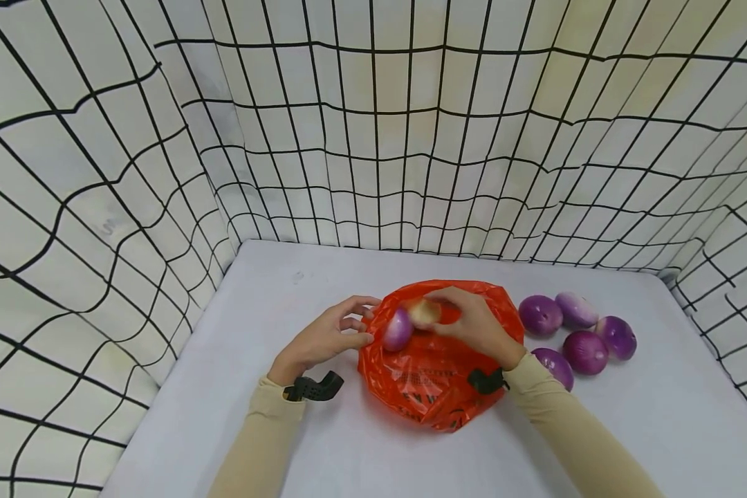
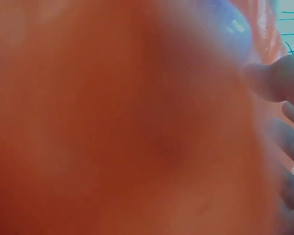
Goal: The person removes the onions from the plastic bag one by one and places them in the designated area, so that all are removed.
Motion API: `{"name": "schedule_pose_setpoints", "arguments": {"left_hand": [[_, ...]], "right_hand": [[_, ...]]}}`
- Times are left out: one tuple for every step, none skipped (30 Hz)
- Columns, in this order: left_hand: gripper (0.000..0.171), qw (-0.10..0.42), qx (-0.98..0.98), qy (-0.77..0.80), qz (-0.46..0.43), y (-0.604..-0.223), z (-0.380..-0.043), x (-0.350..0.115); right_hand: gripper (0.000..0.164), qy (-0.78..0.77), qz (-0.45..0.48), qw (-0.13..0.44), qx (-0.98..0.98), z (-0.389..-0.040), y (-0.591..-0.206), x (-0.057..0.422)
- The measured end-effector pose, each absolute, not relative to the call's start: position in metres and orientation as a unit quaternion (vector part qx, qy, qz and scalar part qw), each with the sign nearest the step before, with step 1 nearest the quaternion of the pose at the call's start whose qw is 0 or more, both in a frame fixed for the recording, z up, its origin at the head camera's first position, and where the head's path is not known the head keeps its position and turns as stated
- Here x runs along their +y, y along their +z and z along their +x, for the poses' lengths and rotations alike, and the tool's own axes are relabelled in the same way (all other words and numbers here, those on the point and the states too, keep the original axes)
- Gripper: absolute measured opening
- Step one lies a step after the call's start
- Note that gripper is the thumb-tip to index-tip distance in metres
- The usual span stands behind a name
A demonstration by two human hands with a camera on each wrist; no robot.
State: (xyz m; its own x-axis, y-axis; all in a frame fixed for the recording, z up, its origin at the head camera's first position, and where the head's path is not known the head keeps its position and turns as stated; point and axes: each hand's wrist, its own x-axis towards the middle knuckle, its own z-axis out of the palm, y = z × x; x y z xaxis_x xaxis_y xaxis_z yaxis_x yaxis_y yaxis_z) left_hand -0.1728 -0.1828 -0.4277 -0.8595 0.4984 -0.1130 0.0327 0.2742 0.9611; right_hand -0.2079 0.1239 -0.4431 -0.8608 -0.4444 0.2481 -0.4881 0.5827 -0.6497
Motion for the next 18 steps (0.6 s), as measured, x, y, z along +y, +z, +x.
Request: {"name": "schedule_pose_setpoints", "arguments": {"left_hand": [[0.056, 0.202, 0.772, 0.577, 0.172, -0.428, -0.173, -0.183], [0.056, 0.203, 0.771, 0.578, 0.172, -0.428, -0.173, -0.183], [0.057, 0.203, 0.772, 0.577, 0.171, -0.428, -0.173, -0.182], [0.057, 0.204, 0.772, 0.577, 0.171, -0.428, -0.173, -0.182], [0.057, 0.205, 0.773, 0.576, 0.169, -0.427, -0.172, -0.182], [0.057, 0.205, 0.773, 0.576, 0.168, -0.427, -0.172, -0.182], [0.056, 0.206, 0.773, 0.575, 0.168, -0.427, -0.172, -0.182], [0.056, 0.207, 0.774, 0.575, 0.168, -0.427, -0.172, -0.182], [0.056, 0.207, 0.774, 0.574, 0.168, -0.427, -0.172, -0.181], [0.056, 0.207, 0.774, 0.574, 0.168, -0.427, -0.172, -0.181], [0.056, 0.207, 0.775, 0.573, 0.169, -0.427, -0.172, -0.181], [0.056, 0.207, 0.775, 0.573, 0.169, -0.427, -0.172, -0.181], [0.056, 0.207, 0.775, 0.573, 0.17, -0.427, -0.172, -0.181], [0.056, 0.207, 0.775, 0.573, 0.17, -0.427, -0.172, -0.181], [0.056, 0.206, 0.775, 0.572, 0.17, -0.427, -0.173, -0.181], [0.056, 0.206, 0.775, 0.573, 0.17, -0.427, -0.173, -0.181], [0.056, 0.206, 0.775, 0.573, 0.17, -0.427, -0.173, -0.181], [0.056, 0.207, 0.775, 0.573, 0.169, -0.427, -0.173, -0.181]], "right_hand": [[0.051, 0.374, 0.262, 0.03, -0.889, -0.209, -0.444, 0.123], [0.051, 0.373, 0.26, 0.031, -0.89, -0.209, -0.445, 0.122], [0.05, 0.373, 0.258, 0.031, -0.891, -0.21, -0.447, 0.121], [0.05, 0.373, 0.257, 0.031, -0.891, -0.21, -0.448, 0.119], [0.05, 0.372, 0.256, 0.031, -0.892, -0.211, -0.448, 0.118], [0.049, 0.369, 0.254, 0.032, -0.893, -0.211, -0.449, 0.117], [0.049, 0.367, 0.251, 0.03, -0.895, -0.212, -0.45, 0.116], [0.049, 0.364, 0.25, 0.03, -0.897, -0.212, -0.451, 0.114], [0.049, 0.361, 0.248, 0.029, -0.899, -0.213, -0.451, 0.113], [0.048, 0.358, 0.247, 0.027, -0.9, -0.213, -0.452, 0.112], [0.048, 0.354, 0.246, 0.026, -0.902, -0.214, -0.452, 0.111], [0.048, 0.35, 0.245, 0.025, -0.904, -0.214, -0.452, 0.11], [0.048, 0.346, 0.245, 0.023, -0.905, -0.215, -0.453, 0.109], [0.048, 0.343, 0.244, 0.024, -0.907, -0.216, -0.453, 0.108], [0.048, 0.339, 0.244, 0.024, -0.908, -0.216, -0.453, 0.108], [0.049, 0.337, 0.244, 0.024, -0.909, -0.217, -0.454, 0.107], [0.049, 0.335, 0.244, 0.024, -0.91, -0.217, -0.455, 0.107], [0.048, 0.335, 0.243, 0.024, -0.91, -0.218, -0.455, 0.106]]}}
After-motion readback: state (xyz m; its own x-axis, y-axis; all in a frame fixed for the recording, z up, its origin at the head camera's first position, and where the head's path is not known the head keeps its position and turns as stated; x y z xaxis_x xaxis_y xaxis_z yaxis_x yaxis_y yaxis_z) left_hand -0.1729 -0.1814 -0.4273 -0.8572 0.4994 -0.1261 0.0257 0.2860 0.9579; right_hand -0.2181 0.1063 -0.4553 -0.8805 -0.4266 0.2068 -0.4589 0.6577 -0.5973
